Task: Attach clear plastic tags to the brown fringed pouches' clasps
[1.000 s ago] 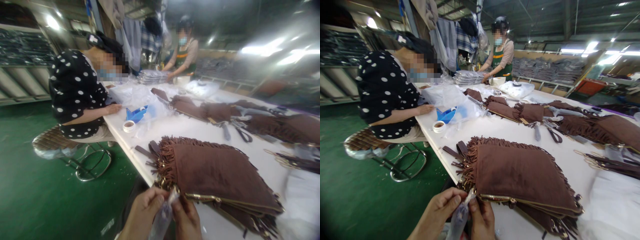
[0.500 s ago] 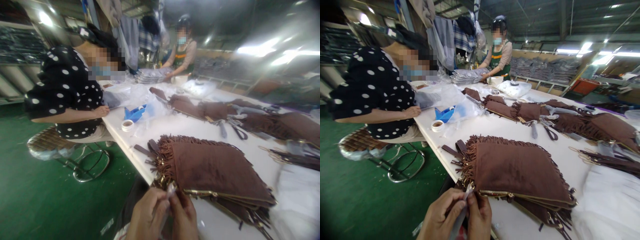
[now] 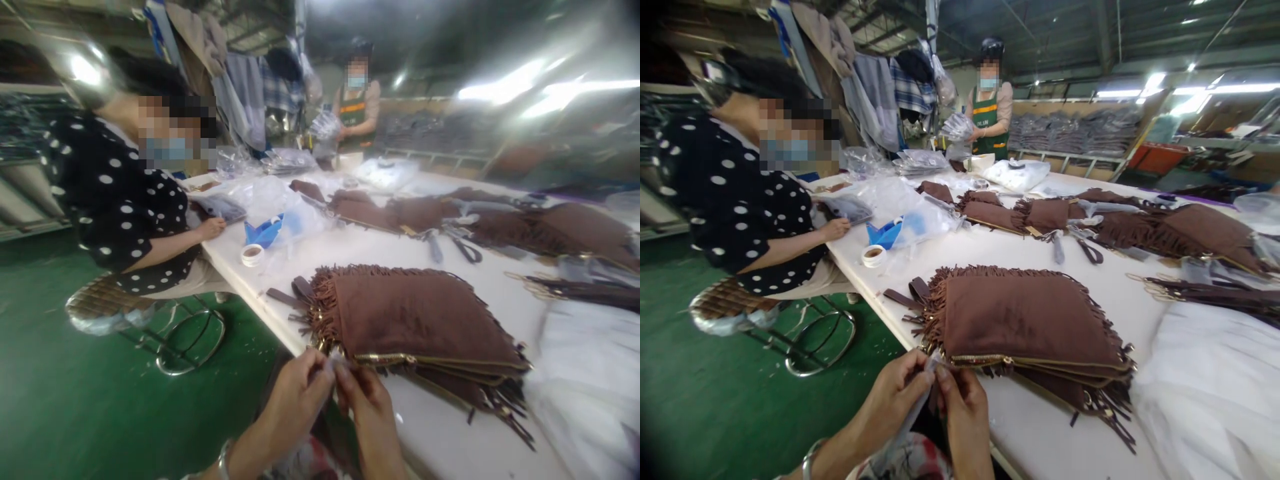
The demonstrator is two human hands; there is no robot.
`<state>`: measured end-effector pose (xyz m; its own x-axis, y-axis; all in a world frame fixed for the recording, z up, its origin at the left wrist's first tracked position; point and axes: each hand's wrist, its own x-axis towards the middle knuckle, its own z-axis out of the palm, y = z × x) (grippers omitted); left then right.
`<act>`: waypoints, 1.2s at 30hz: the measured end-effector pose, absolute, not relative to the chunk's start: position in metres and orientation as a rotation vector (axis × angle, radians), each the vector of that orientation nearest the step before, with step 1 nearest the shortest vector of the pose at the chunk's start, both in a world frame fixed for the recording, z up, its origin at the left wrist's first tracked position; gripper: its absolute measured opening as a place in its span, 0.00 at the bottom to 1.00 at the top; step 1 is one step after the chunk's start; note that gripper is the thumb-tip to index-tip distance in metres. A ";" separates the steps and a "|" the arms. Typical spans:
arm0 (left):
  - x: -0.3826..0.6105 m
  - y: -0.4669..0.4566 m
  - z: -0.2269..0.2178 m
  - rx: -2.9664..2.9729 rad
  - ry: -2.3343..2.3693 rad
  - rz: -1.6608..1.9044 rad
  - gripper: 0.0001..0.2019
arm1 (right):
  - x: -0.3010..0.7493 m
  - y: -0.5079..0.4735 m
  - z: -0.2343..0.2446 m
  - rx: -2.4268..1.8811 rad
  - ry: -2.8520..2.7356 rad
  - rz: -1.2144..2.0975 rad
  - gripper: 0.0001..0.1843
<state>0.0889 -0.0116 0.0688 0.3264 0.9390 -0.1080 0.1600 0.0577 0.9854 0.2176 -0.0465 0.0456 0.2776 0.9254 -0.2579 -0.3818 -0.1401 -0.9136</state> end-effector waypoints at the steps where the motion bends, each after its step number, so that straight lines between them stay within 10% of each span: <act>1: 0.089 -0.013 0.065 1.311 1.037 0.838 0.13 | 0.217 -0.045 0.045 -1.203 -0.592 1.256 0.21; 5: 0.087 -0.023 0.044 1.054 0.852 0.848 0.25 | 0.214 -0.041 0.041 -1.176 -0.555 1.242 0.22; 36: 0.071 -0.032 0.027 1.103 0.854 0.576 0.25 | 0.220 -0.028 0.034 -1.156 -0.427 1.182 0.23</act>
<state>0.0710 -0.0322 0.0269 0.5631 0.7690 -0.3027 0.0071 0.3618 0.9322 0.2198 -0.0285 0.0343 0.3848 0.8779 -0.2850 -0.4935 -0.0653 -0.8673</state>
